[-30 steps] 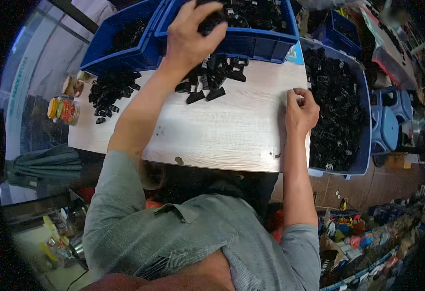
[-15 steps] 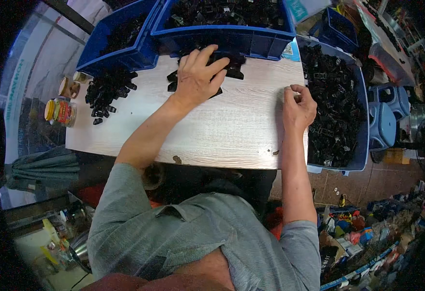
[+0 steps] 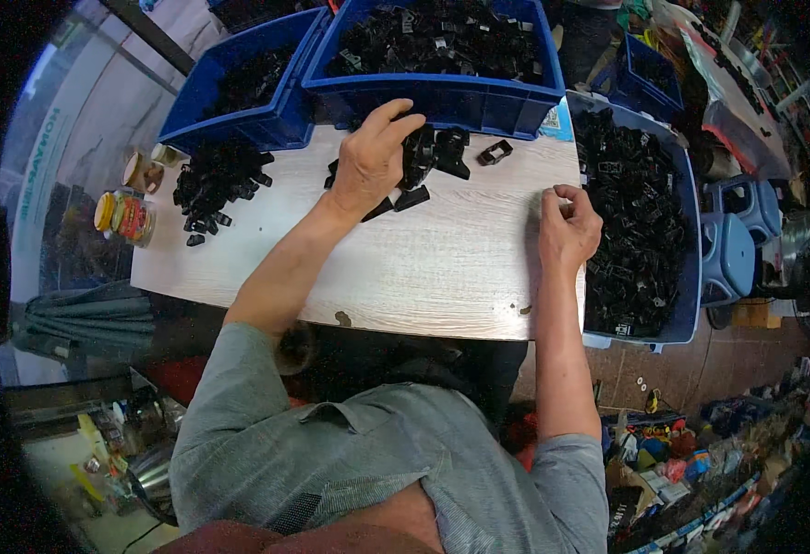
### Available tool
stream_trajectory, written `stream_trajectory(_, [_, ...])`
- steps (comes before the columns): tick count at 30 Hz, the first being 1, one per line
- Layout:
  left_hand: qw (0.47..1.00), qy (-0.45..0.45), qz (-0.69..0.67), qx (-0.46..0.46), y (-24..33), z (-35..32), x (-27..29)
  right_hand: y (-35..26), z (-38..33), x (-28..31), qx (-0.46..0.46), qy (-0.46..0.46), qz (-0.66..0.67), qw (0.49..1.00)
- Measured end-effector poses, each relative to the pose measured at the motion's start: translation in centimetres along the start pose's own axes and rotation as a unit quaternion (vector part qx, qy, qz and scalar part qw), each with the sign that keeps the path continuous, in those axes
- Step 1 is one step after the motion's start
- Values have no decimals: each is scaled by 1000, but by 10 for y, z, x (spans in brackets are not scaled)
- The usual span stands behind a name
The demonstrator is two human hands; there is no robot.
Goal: Sorting and inspecting small black plastic components at a workstation.
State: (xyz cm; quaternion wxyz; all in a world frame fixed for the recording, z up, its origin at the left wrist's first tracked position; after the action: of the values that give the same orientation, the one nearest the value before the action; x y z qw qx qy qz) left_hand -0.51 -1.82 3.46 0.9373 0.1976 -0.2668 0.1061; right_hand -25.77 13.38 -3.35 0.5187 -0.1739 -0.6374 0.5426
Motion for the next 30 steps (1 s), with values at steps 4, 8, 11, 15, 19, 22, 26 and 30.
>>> stream_trajectory(4, [1000, 6, 13, -20, -4, 2, 0, -2, -1, 1, 6, 6, -29, 1000])
stream_trajectory(8, [997, 27, -50, 49, -13, 1, 2, -6, -1, 0, 3, -2, -30, 1000])
stream_trajectory(11, [991, 49, -94, 81, -20, 1, 1, -4, 1, 0, 1, 8, -42, 999])
stream_trajectory(15, [991, 44, -86, 91, -18, -1, 1, 1, 3, 0, -14, 7, -27, 1000])
stream_trajectory(19, [991, 50, -72, 102, -18, -4, 0, 3, 3, -1, -17, 3, -33, 999])
stream_trajectory(22, [992, 51, -59, 100, -19, -6, -1, 2, 3, 0, -14, 2, -30, 999])
stream_trajectory(26, [987, 44, -82, 134, -20, -9, 0, -4, 0, 0, -11, -1, -19, 1000])
stream_trajectory(30, [983, 61, -122, 123, -10, -1, 2, -4, 0, 1, -7, 8, -34, 999])
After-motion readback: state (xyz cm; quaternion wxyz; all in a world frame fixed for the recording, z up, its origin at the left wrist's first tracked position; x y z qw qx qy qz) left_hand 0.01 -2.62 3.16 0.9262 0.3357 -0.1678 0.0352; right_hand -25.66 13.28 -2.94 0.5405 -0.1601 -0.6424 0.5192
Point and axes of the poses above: each hand's wrist, its own z-axis towards the middle knuckle, its own x-axis out of the back of the hand, y = z × x, the point moved 3 cm from there along z, towards the middle knuckle, and after that the axes turned 3 degrees about -x, right-handed, at the moved point
